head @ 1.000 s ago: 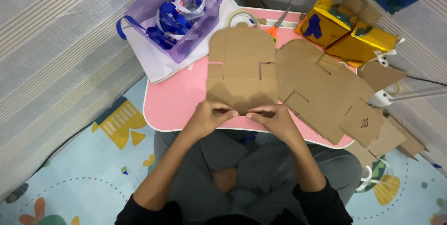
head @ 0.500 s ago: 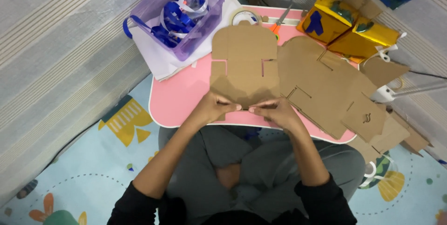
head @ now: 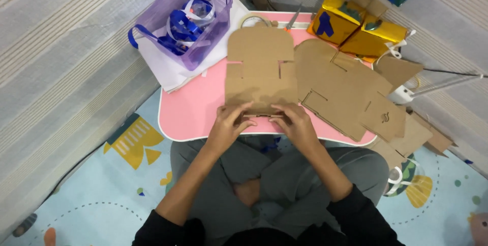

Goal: Assembling cardboard gift boxes, tying ribbons on small boxes, and placing gift items inside.

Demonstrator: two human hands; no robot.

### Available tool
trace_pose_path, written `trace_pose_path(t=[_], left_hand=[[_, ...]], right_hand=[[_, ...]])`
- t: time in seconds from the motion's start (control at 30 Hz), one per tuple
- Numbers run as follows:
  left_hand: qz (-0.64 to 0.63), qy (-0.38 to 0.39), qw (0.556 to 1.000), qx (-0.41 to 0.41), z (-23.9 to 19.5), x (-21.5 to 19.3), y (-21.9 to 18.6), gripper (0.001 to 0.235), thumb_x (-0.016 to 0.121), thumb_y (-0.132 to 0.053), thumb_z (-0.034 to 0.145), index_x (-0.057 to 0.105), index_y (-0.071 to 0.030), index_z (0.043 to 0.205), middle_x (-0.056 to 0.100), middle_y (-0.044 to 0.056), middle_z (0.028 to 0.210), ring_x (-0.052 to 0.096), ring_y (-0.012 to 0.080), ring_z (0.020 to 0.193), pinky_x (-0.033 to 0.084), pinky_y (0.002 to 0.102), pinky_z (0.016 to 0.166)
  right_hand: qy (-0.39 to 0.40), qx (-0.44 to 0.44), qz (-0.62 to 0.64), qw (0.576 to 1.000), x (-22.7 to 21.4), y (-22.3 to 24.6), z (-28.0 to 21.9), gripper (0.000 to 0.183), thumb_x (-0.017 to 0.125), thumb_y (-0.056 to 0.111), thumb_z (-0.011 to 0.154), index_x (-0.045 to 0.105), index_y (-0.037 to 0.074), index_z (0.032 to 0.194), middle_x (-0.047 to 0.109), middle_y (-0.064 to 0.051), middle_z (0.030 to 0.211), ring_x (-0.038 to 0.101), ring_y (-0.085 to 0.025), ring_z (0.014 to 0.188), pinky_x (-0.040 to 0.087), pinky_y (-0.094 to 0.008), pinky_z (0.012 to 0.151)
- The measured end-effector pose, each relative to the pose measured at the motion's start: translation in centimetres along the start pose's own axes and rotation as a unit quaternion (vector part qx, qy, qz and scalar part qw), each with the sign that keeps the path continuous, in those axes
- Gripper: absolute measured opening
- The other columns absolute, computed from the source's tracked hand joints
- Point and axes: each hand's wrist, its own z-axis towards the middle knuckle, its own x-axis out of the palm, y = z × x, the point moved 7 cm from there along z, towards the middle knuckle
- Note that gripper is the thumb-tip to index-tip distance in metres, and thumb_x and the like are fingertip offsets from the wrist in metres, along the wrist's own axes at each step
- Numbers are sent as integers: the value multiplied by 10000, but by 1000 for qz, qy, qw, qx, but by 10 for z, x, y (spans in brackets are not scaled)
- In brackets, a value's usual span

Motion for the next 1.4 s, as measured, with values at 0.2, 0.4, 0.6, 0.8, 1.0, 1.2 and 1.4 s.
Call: trace_pose_path(t=[0.2, 0.4, 0.6, 0.8, 1.0, 1.2, 1.4], left_hand=[[116, -43, 984, 126, 12, -20, -43, 119, 752, -176, 932, 779, -141, 1042, 722, 2, 769, 700, 168, 739, 550, 331, 825], [172, -51, 972, 150, 13, -9, -40, 91, 745, -209, 928, 769, -130, 967, 702, -3, 741, 695, 148, 709, 522, 328, 819], [173, -47, 975, 129, 13, -5, -36, 87, 732, -199, 943, 773, -127, 919, 717, 2, 736, 695, 154, 686, 481, 342, 865], [183, -45, 973, 135, 15, -4, -34, 80, 725, -186, 932, 772, -125, 911, 703, 19, 709, 699, 183, 669, 471, 357, 862], [225, -77, 956, 173, 12, -3, -42, 39, 723, -122, 904, 753, -98, 900, 697, 51, 749, 688, 195, 681, 486, 357, 855], [222, -108, 948, 200, 3, 5, -41, 69, 686, -68, 911, 742, -71, 951, 678, 84, 812, 683, 232, 734, 482, 388, 835], [207, -99, 957, 179, 4, -4, -43, 87, 722, -36, 897, 762, -61, 969, 705, 93, 820, 712, 237, 754, 545, 368, 826]], right_hand=[[-5, -88, -57, 995, 5, -1, 3, 124, 820, 124, 846, 790, 143, 965, 775, -20, 852, 732, -243, 869, 532, -365, 836], [3, -117, -48, 992, 5, -6, 3, 145, 798, 100, 869, 781, 84, 1012, 765, -99, 884, 731, -304, 885, 549, -409, 819], [13, -98, -56, 994, 3, 1, 3, 145, 811, 95, 849, 788, 78, 991, 769, -113, 869, 738, -302, 885, 547, -404, 813], [24, -84, -54, 995, 0, 10, 5, 96, 770, 91, 895, 786, 69, 986, 770, -130, 865, 745, -319, 891, 552, -415, 816], [-55, -120, -53, 990, 5, 3, -4, 114, 740, 80, 925, 777, 57, 1030, 752, -113, 848, 731, -311, 835, 565, -396, 782], [-114, -154, -81, 978, 12, 2, -18, 154, 723, 57, 927, 758, 57, 1077, 703, -101, 834, 700, -306, 797, 566, -399, 758], [-114, -159, -70, 978, 1, 22, -10, 105, 696, 30, 942, 755, 12, 1026, 708, -128, 823, 704, -319, 784, 565, -409, 750]])
